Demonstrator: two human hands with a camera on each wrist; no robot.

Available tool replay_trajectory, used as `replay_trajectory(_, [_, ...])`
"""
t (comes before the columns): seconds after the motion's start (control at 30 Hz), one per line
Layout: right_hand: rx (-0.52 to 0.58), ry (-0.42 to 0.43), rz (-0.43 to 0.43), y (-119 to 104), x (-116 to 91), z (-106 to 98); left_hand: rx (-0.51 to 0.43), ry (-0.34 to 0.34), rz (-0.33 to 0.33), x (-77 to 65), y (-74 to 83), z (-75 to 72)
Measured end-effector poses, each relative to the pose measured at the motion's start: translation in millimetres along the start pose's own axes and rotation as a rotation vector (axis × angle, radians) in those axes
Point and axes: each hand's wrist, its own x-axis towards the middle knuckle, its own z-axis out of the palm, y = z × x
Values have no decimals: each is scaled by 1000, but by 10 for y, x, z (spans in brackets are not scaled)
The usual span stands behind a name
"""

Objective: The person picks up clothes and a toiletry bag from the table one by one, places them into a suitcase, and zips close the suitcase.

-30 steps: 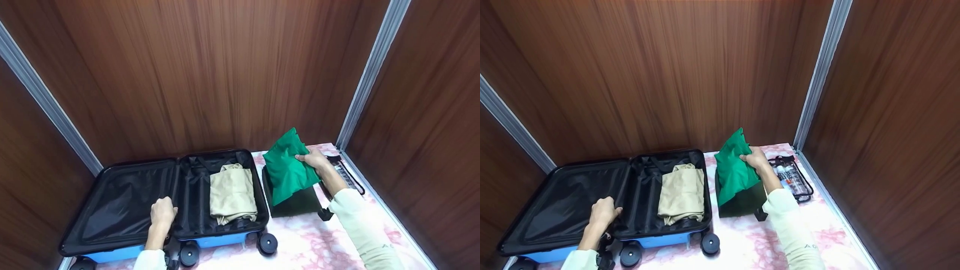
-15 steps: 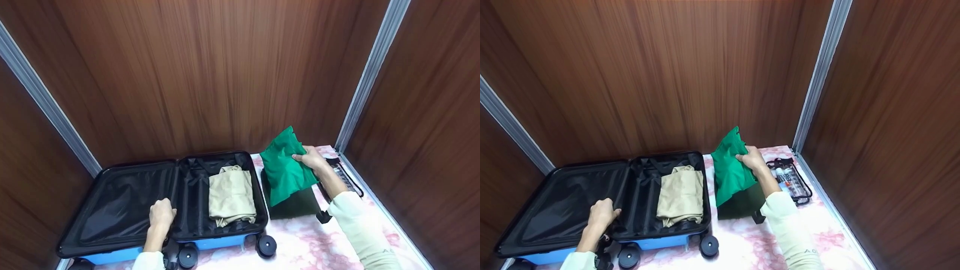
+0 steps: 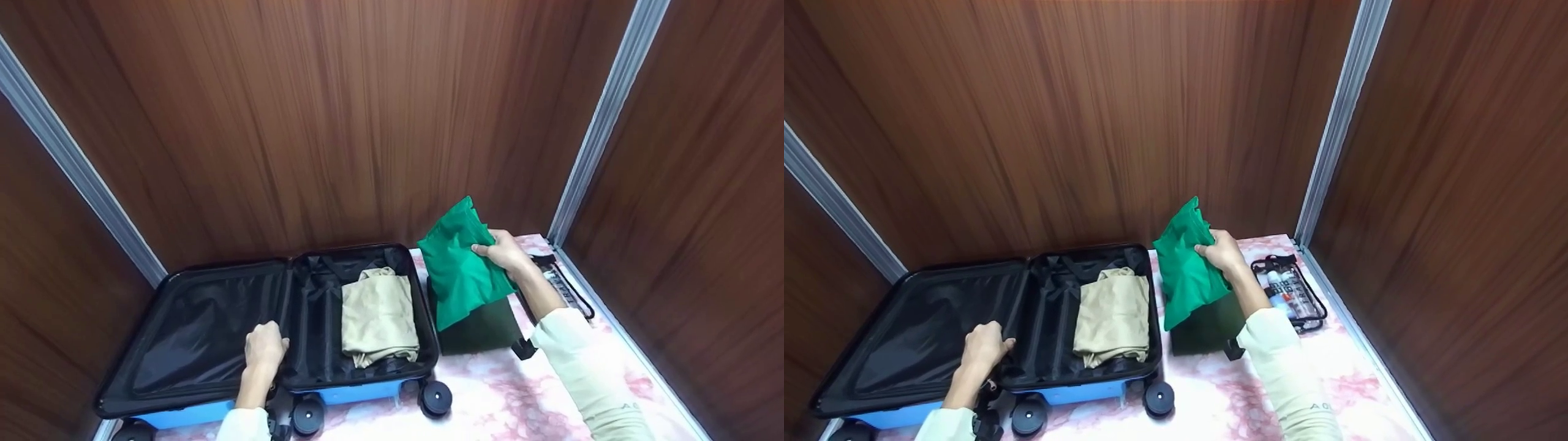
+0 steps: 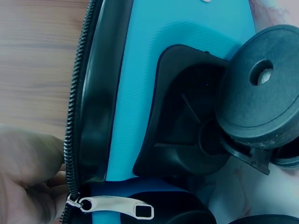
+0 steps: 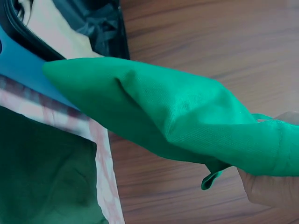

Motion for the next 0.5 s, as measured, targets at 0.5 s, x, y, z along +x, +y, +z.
replay_trajectory(0.5, [-41, 24, -29, -241, -13, 25, 6, 50, 37, -6, 35, -26])
